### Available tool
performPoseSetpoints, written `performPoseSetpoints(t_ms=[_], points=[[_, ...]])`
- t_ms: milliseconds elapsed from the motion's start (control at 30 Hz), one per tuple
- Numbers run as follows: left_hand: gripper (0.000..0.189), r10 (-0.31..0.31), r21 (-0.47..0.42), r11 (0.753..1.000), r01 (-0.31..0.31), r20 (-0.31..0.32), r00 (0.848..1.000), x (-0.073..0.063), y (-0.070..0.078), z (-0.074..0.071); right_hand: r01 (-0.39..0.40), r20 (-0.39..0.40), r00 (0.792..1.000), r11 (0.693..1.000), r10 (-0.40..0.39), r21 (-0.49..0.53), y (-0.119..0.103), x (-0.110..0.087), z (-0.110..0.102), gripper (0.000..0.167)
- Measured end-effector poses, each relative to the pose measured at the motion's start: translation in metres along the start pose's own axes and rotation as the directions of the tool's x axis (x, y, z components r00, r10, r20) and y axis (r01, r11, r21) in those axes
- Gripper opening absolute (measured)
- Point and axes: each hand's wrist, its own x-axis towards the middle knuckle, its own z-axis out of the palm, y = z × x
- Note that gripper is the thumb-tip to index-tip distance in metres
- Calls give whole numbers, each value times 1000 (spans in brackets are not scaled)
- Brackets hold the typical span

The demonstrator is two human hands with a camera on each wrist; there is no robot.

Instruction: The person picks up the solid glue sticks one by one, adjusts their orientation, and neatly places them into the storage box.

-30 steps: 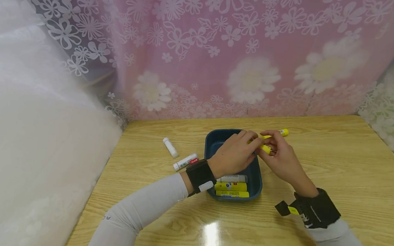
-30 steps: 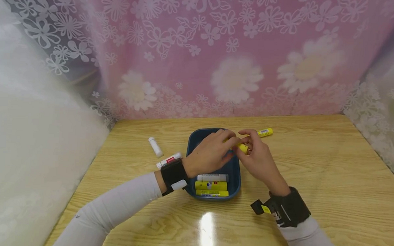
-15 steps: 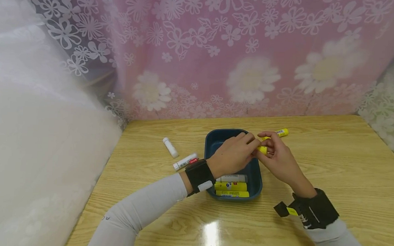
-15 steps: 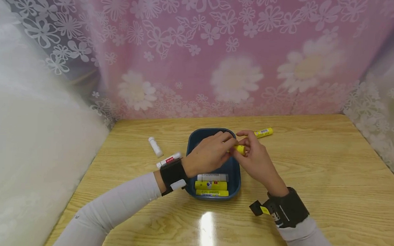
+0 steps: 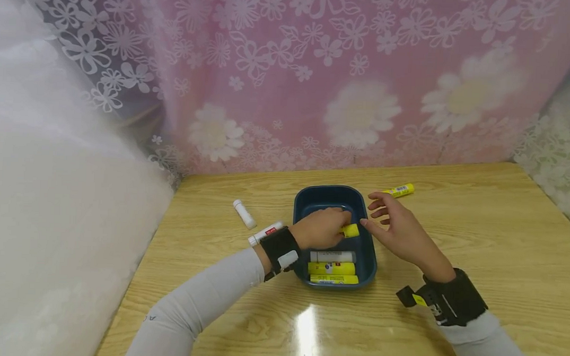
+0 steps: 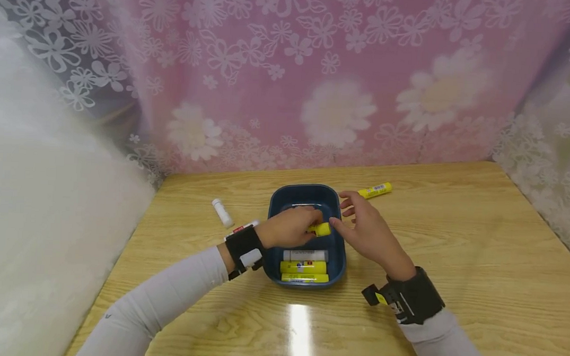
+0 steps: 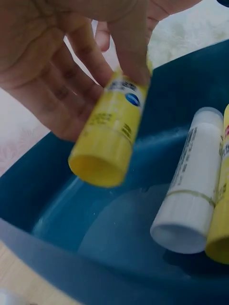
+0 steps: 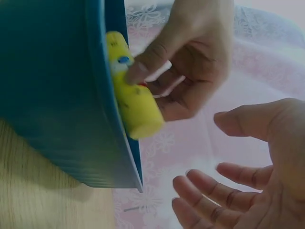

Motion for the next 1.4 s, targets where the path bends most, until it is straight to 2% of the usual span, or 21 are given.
performPoseSetpoints(t_ms=[133,300,533,733,900,1000,1167,1267,1400], points=[[16,-7,6,1000,6,89,996,-1,-3,2,-2,33,999,998,4,-69,2,0,1,55],[21,-41,10,999,40,152,987,-3,-3,7,42,116,993,985,-22,-170,5,-1,4,44],[27,-74,58,996,65,169,983,-1,-5,20,149,213,972,958,-96,-246,9,-2,10,40],[27,-67,69,996,56,174,983,0,-6,26,177,255,960,952,-112,-248,9,-2,12,39],[32,-37,119,993,16,178,983,1,-2,28,189,260,958,950,-122,-250,9,-3,11,38],[39,8,140,990,-35,190,982,0,2,29,193,270,955,950,-124,-245,9,-3,10,38],[49,65,182,977,-114,256,964,0,5,31,193,308,945,950,-113,-245,12,-3,11,40],[50,73,196,972,-131,277,958,-1,5,32,191,322,941,951,-106,-244,14,-2,13,40],[51,77,181,975,-131,281,957,-1,4,32,184,324,941,952,-99,-243,13,-2,13,40]])
